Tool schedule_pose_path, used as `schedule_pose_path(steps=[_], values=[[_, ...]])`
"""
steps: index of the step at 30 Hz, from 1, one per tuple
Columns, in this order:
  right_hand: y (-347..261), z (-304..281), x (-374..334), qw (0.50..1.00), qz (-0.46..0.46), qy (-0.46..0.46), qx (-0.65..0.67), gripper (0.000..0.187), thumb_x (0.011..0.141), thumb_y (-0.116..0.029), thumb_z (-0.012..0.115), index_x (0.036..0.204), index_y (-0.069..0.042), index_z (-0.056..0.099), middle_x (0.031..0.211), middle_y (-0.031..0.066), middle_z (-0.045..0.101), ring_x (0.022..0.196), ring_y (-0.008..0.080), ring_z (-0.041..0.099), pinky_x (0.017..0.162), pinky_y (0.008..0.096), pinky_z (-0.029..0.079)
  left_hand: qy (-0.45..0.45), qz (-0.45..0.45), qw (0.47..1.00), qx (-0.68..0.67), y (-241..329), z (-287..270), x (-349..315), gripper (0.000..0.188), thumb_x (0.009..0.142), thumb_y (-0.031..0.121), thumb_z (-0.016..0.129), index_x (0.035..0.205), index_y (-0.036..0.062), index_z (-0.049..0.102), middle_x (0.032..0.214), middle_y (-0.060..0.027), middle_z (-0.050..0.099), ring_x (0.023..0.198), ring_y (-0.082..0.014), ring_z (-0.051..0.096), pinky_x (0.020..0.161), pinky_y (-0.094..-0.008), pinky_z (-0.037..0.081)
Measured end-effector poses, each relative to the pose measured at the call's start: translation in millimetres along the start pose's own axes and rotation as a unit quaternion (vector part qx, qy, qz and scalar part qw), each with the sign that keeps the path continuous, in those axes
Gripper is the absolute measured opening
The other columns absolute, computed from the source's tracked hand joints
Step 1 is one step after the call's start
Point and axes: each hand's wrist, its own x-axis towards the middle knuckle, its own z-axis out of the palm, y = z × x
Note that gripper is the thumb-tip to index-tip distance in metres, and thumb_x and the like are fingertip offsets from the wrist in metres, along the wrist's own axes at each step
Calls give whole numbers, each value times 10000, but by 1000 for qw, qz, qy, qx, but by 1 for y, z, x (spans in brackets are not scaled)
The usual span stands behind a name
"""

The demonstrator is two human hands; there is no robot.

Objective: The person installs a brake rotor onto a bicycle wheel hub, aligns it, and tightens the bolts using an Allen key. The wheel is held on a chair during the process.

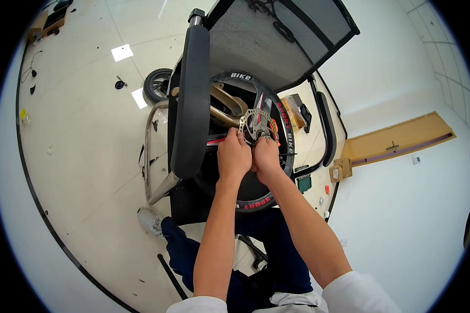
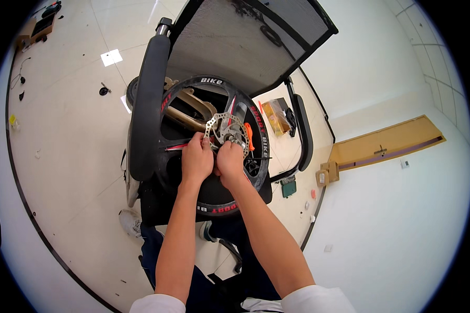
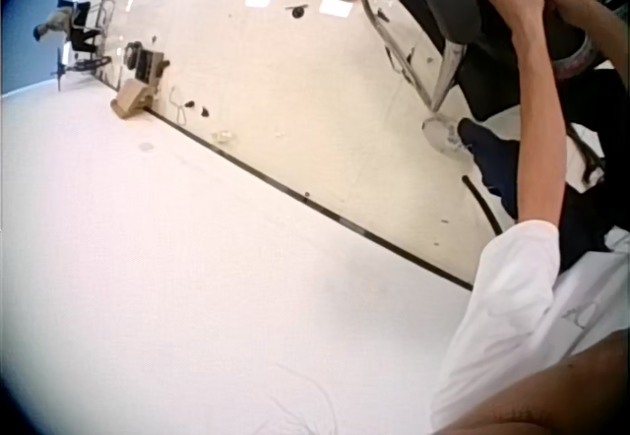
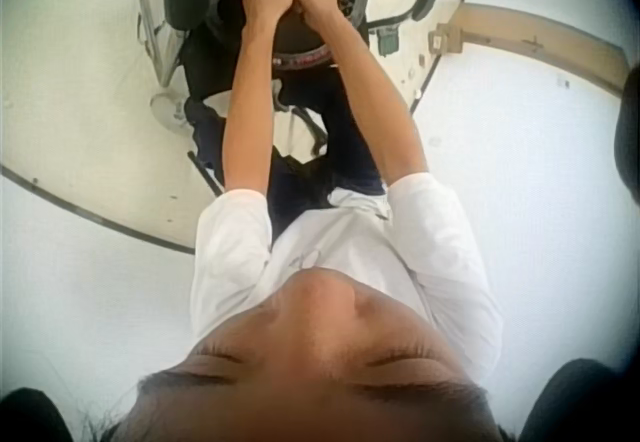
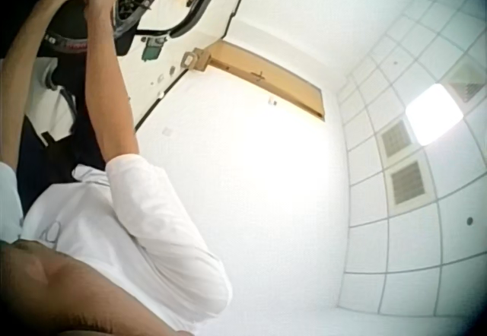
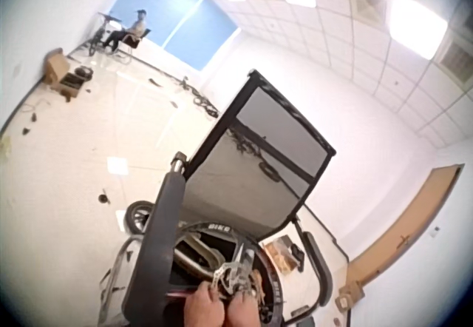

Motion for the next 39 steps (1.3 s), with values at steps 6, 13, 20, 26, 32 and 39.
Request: schedule_pose_path(steps=[6, 13, 20, 26, 32, 39], values=[[-8, -1, 9, 994, 81, -17, 67, 206, 1000, -196, 390, 918, -43, 501, 639, 55, 481, 440, 178, 436, 365, 348, 305, -13, -2, 1000, -3, -3, -1, 3, 225, 991, 152, 501, 1099, 18, 645, 968, -224, 707, 923, -436, 663, 793, -494, 499], [-11, -9, 6, 983, -19, -72, -169, 283, 991, -156, 388, 866, 30, 561, 696, 158, 548, 514, 299, 539, 434, 438, 427, -5, 7, 1000, 8, -4, -9, 0, 194, 985, 120, 513, 1074, 1, 638, 946, -232, 701, 916, -449, 653, 788, -496, 493], [20, -42, 33, 763, -392, -44, -512, 245, 960, -131, 445, 887, 46, 597, 854, 289, 627, 809, 478, 622, 754, 547, 501, -4, 10, 1000, 9, 2, 10, -12, 137, 976, 70, 493, 1016, -28, 579, 915, -264, 684, 896, -483, 626, 761, -529, 465], [0, -40, 17, 805, -333, -95, -481, 244, 966, -106, 475, 838, 53, 608, 868, 282, 633, 846, 488, 634, 767, 551, 510, 68, 50, 996, 4, -3, 20, -10, 136, 976, 57, 481, 1001, -26, 586, 851, -259, 660, 851, -483, 618, 712, -513, 459], [-5, -51, 29, 789, -335, -169, -486, 250, 1006, -156, 460, 916, 50, 567, 845, 288, 626, 833, 478, 629, 753, 546, 495, 60, 57, 996, 13, -6, 18, -3, 167, 987, 92, 480, 1030, -11, 604, 850, -248, 669, 830, -469, 631, 715, -522, 460], [-5, -54, 24, 860, -307, -150, -379, 304, 1040, -215, 457, 954, 55, 567, 843, 281, 639, 849, 471, 618, 742, 526, 474, 55, 65, 996, 6, -5, 14, -5, 187, 998, 102, 474, 1057, -18, 604, 845, -234, 672, 817, -445, 644, 716, -492, 473]])
